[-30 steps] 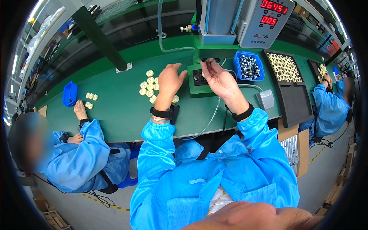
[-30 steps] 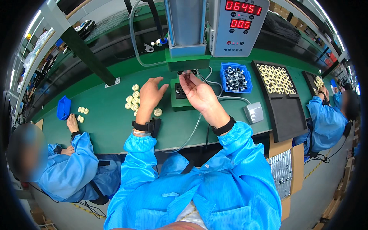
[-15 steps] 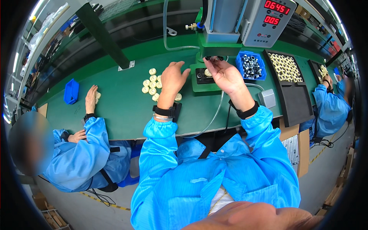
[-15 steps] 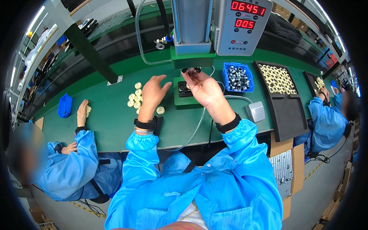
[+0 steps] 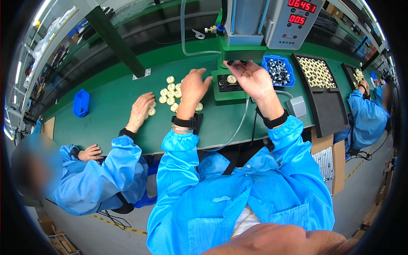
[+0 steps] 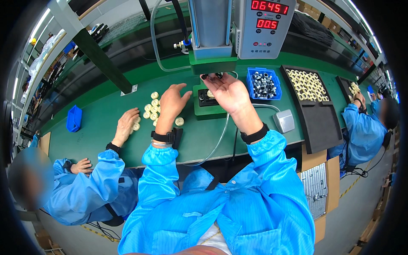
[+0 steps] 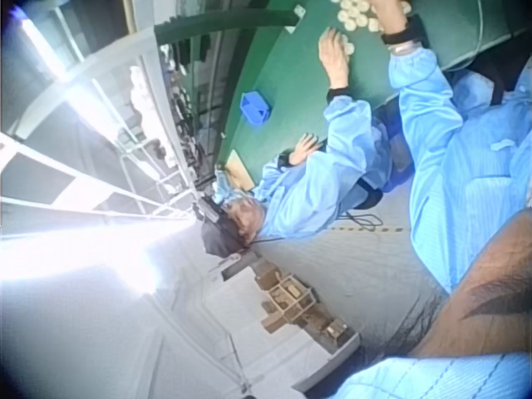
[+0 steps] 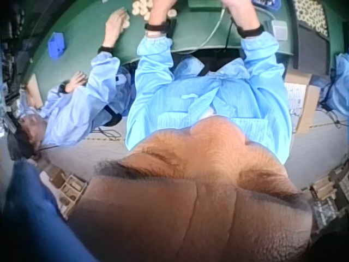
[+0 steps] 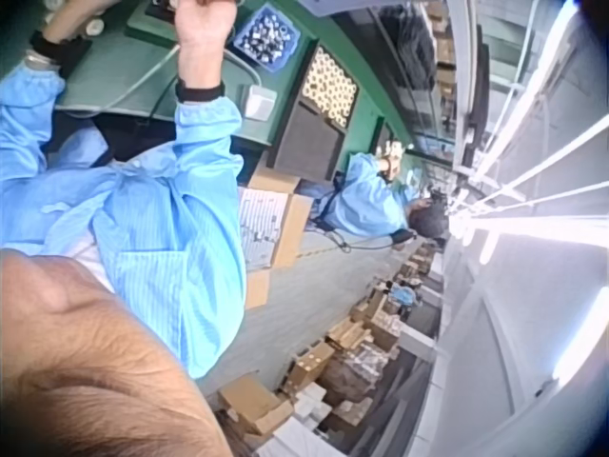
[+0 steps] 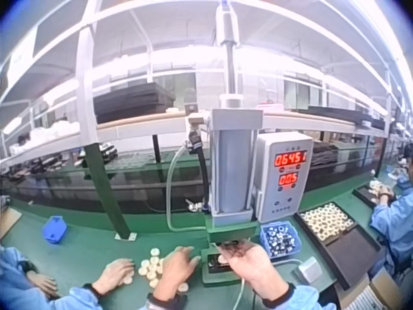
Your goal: Assembling plastic circular components and testing them using a pneumatic press.
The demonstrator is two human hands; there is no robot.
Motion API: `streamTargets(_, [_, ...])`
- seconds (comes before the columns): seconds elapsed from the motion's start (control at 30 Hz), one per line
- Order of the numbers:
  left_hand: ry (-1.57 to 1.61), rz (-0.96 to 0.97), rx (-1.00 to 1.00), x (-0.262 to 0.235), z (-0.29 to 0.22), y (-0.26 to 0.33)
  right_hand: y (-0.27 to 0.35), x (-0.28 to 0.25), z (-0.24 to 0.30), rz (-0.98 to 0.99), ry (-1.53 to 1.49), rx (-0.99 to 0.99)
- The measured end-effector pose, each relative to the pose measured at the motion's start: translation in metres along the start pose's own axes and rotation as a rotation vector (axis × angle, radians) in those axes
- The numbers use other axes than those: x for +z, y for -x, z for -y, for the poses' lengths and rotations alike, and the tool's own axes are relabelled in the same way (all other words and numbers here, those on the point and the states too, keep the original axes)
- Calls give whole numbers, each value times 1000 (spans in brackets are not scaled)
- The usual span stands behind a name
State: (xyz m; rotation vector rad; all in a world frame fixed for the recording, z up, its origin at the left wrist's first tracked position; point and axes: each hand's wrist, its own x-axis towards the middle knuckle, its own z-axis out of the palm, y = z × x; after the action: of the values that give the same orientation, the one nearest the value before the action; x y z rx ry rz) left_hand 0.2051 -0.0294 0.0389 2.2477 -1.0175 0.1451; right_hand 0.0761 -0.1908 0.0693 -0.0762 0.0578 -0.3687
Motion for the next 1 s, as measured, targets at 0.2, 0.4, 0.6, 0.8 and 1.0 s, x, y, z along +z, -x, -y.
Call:
streamTargets(0.2, [-4, 14, 11, 1, -2, 2, 12, 11, -7, -60, 1, -4])
streamTargets(0.4, [-1, 9, 56, 2, -4, 2, 21, 7, -4, 88, 116, 38])
streamTargets(0.6, [-9, 8, 40, 3, -2, 0, 60, 10, 8, -24, 599, 77])
streamTargets(0.8, [-85, 24, -11, -6, 5, 5, 126, -40, 82, -100, 2035, -839])
streamTargets(1.0, [-321, 124, -136, -41, -1, 49, 181, -92, 158, -362, 2811, -944])
